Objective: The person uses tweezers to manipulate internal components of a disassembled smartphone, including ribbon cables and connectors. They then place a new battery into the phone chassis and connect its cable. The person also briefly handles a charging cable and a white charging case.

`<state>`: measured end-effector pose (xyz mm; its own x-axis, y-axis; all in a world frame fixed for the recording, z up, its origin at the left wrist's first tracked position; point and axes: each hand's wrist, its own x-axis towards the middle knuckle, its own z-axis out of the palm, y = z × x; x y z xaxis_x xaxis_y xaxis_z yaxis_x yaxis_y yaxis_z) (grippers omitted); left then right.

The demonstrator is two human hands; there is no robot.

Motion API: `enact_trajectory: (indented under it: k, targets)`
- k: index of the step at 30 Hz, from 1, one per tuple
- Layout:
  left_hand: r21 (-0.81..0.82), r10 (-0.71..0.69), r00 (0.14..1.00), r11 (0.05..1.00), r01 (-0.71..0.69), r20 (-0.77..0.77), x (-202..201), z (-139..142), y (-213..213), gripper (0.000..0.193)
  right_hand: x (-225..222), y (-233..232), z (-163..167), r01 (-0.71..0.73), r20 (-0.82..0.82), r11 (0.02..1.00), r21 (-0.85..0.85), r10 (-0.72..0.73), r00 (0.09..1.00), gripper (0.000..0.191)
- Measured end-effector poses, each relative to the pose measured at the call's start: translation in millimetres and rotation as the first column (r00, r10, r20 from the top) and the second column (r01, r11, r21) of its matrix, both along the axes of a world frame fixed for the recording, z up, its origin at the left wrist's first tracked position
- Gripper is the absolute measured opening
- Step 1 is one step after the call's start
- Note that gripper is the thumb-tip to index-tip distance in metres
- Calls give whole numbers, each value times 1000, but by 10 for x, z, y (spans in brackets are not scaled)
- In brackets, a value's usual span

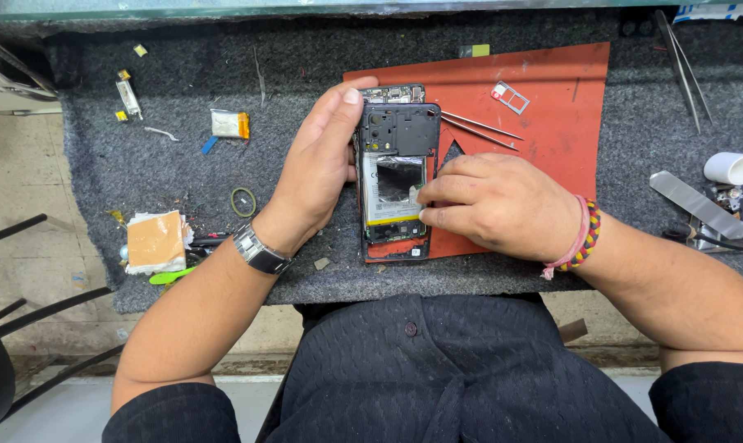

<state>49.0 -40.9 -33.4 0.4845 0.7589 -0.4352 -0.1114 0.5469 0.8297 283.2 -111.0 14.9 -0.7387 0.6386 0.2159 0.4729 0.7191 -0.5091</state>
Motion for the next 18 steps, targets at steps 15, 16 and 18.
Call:
enact_trajectory:
  k: [15,16,18]
  targets:
    - [29,50,991,998,-54,128,34,-79,-34,46,45,22,-36,98,-41,995,-28,-99,994,25]
    - [15,57,988,998,-60,145,29,-73,-40,47,51,16,-38,142,-56,989,-39,-144,988,24]
    - [18,71,980,997,-76,185,26,-56,-57,49,58,2,-41,228,-86,972,-63,-233,969,21]
